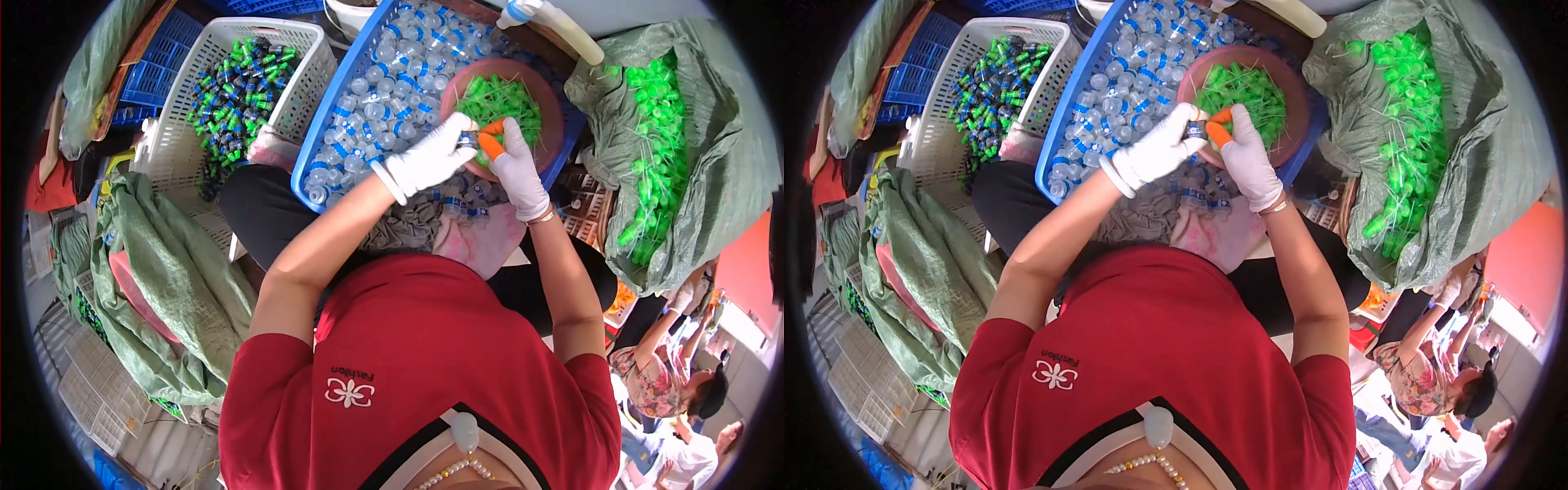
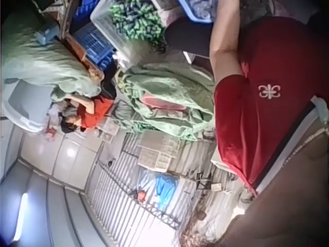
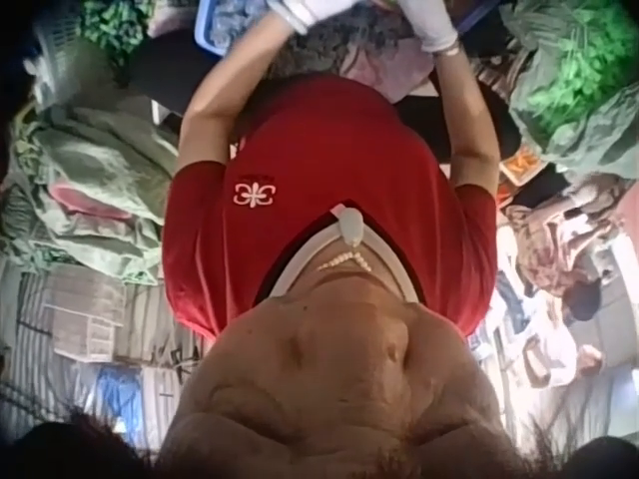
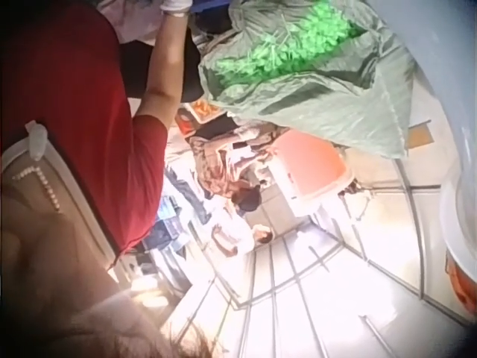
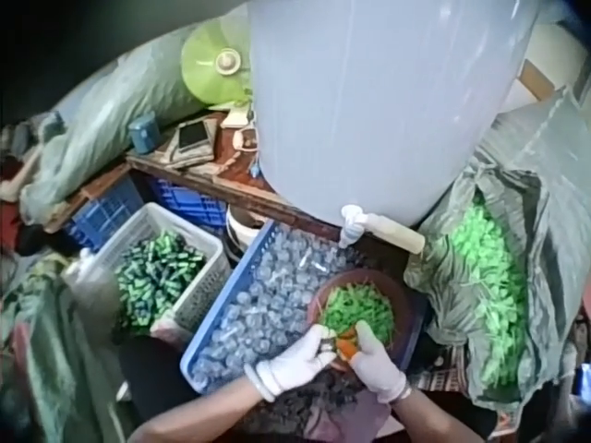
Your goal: Assembling small plastic items with green feathers by attaching orange caps.
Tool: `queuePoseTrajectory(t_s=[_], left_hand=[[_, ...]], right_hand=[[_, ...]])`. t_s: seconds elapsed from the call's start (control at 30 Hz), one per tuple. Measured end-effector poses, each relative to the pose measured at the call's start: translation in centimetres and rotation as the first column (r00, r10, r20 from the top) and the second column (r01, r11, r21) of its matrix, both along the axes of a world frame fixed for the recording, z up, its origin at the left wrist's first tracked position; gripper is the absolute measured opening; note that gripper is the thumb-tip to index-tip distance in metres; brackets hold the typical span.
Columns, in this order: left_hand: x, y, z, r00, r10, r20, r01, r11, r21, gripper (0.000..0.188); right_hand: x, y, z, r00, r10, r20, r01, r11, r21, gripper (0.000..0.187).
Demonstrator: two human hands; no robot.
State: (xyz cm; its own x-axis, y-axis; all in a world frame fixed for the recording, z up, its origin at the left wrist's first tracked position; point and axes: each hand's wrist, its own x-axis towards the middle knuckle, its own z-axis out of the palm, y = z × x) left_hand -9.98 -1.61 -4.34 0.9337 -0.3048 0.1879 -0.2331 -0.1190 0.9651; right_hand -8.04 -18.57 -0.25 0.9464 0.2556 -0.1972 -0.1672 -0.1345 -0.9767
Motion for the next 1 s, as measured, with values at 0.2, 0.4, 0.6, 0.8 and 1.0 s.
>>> queuePoseTrajectory(t_s=[0.2,0.4,0.6,0.8,1.0], left_hand=[[0.5,0.4,-1.1,0.899,0.035,0.437,-0.208,0.912,0.353,0.031],[0.6,1.6,-0.5,0.999,-0.030,0.012,0.030,0.999,-0.017,0.032],[-0.7,2.5,0.7,0.925,-0.119,-0.361,0.081,0.990,-0.118,0.032],[-4.9,1.9,0.0,0.998,0.034,-0.044,-0.032,0.999,0.039,0.034],[-2.4,12.3,3.9,0.676,0.417,0.607,-0.737,0.404,0.542,0.039]], right_hand=[[1.0,-0.6,0.3,0.916,-0.006,-0.401,0.011,1.000,0.009,0.012],[0.6,-1.5,-0.8,0.972,0.164,0.167,-0.113,0.955,-0.275,0.015],[-0.1,-0.7,1.9,0.814,0.454,0.362,-0.152,0.769,-0.621,0.020],[-2.6,-0.4,-2.3,0.985,0.158,0.064,-0.149,0.982,-0.119,0.022],[-0.9,-1.5,-1.1,0.746,0.456,0.485,0.034,0.701,-0.712,0.022]])
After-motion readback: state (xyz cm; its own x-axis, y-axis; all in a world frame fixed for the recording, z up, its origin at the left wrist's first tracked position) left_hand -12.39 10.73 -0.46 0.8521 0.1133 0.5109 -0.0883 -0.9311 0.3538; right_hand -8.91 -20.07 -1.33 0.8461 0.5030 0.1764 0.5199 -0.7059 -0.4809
